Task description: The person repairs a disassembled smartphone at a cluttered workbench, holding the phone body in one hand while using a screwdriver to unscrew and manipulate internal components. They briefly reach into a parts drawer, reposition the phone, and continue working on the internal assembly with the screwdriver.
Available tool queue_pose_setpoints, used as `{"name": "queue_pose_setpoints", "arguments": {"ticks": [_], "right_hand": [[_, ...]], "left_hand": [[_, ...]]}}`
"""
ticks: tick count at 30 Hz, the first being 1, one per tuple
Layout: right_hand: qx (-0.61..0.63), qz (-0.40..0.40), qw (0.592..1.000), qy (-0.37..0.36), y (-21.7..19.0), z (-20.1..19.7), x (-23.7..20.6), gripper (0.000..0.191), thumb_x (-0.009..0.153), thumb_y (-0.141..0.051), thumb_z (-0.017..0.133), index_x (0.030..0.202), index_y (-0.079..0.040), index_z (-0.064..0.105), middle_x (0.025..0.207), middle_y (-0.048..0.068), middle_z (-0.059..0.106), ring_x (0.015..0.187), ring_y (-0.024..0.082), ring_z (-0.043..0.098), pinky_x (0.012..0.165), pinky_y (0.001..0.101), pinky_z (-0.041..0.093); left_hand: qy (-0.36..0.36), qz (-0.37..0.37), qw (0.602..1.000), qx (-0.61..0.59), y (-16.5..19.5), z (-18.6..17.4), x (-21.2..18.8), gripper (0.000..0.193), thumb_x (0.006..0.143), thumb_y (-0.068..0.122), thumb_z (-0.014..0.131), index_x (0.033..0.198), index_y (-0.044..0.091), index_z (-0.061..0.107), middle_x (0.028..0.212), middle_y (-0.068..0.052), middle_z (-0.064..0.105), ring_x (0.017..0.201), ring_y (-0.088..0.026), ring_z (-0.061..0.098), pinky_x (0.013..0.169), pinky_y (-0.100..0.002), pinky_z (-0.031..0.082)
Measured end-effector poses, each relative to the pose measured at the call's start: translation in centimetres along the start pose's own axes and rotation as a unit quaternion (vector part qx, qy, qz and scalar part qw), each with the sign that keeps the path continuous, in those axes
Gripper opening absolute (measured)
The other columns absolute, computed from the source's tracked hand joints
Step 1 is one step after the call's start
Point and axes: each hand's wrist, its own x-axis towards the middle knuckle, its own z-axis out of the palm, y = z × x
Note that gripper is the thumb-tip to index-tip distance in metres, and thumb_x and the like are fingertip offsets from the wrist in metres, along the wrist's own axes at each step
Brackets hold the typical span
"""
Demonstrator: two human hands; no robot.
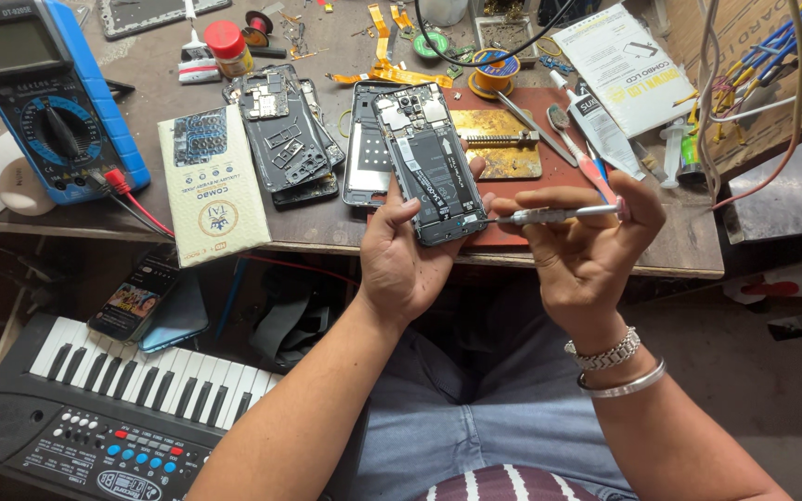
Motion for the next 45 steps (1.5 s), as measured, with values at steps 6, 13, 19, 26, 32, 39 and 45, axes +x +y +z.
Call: {"name": "queue_pose_setpoints", "arguments": {"ticks": [6, 13, 19, 26, 32, 39, 45], "right_hand": [[-0.003, 0.015, 1.0, -0.016, -0.7, 0.7, -0.2, 0.071, 0.108, 0.019, 0.056, 0.15, -0.025, 0.02, 0.126, 0.022, 0.065, 0.114, 0.035, 0.073, 0.102, 0.0429, 0.064], [-0.002, 0.005, 1.0, -0.029, -0.8, 1.0, 0.1, 0.071, 0.107, 0.019, 0.057, 0.15, -0.024, 0.021, 0.126, 0.023, 0.065, 0.115, 0.034, 0.073, 0.101, 0.0416, 0.065], [0.001, 0.014, 0.999, -0.035, -0.5, 1.1, -0.3, 0.073, 0.106, 0.019, 0.055, 0.153, -0.025, 0.021, 0.129, 0.023, 0.064, 0.118, 0.035, 0.072, 0.103, 0.0416, 0.063], [-0.019, -0.009, 0.999, -0.05, -0.3, 1.1, 0.2, 0.074, 0.104, 0.018, 0.058, 0.152, -0.024, 0.022, 0.127, 0.021, 0.064, 0.115, 0.032, 0.073, 0.1, 0.0399, 0.064], [-0.109, -0.073, 0.985, -0.114, -2.7, 1.6, 2.2, 0.067, 0.1, 0.009, 0.064, 0.151, -0.017, 0.029, 0.129, 0.02, 0.064, 0.113, 0.031, 0.071, 0.095, 0.0364, 0.064], [-0.271, -0.143, 0.949, -0.079, -5.1, 1.7, 4.3, 0.035, 0.1, -0.001, 0.073, 0.133, -0.006, 0.062, 0.109, 0.013, 0.071, 0.096, 0.021, 0.073, 0.081, 0.0305, 0.06], [-0.233, -0.12, 0.964, -0.051, -5.3, 2.3, 4.7, 0.033, 0.101, -0.01, 0.069, 0.131, 0.0, 0.059, 0.107, 0.01, 0.067, 0.094, 0.018, 0.067, 0.082, 0.0297, 0.056]], "left_hand": [[-0.002, 0.003, 1.0, 0.004, -0.1, 0.1, 0.0, 0.071, 0.096, 0.019, 0.043, 0.163, 0.012, 0.023, 0.157, -0.023, 0.041, 0.147, -0.039, 0.042, 0.122, -0.059, 0.039], [0.0, 0.006, 1.0, 0.004, -0.1, 0.3, 0.0, 0.071, 0.096, 0.018, 0.043, 0.163, 0.012, 0.023, 0.158, -0.022, 0.041, 0.149, -0.037, 0.041, 0.123, -0.059, 0.039], [-0.001, 0.011, 1.0, 0.001, 0.0, 0.3, -0.1, 0.071, 0.095, 0.017, 0.042, 0.163, 0.012, 0.023, 0.158, -0.021, 0.041, 0.15, -0.037, 0.041, 0.124, -0.059, 0.038], [-0.001, 0.015, 1.0, 0.005, 0.0, 0.2, 0.0, 0.07, 0.095, 0.017, 0.042, 0.163, 0.011, 0.025, 0.159, -0.019, 0.041, 0.151, -0.036, 0.04, 0.124, -0.059, 0.037], [-0.007, 0.019, 1.0, -0.001, -0.1, -0.1, -0.2, 0.07, 0.095, 0.017, 0.043, 0.162, 0.011, 0.025, 0.157, -0.02, 0.043, 0.149, -0.038, 0.041, 0.124, -0.059, 0.036], [-0.006, 0.021, 1.0, -0.012, -0.2, 0.0, -0.2, 0.07, 0.095, 0.017, 0.045, 0.162, 0.011, 0.026, 0.157, -0.017, 0.043, 0.151, -0.037, 0.041, 0.125, -0.059, 0.036], [-0.005, 0.026, 1.0, -0.014, -0.1, 0.0, -0.2, 0.07, 0.094, 0.017, 0.047, 0.161, 0.011, 0.027, 0.158, -0.016, 0.042, 0.15, -0.035, 0.041, 0.124, -0.06, 0.037]]}}
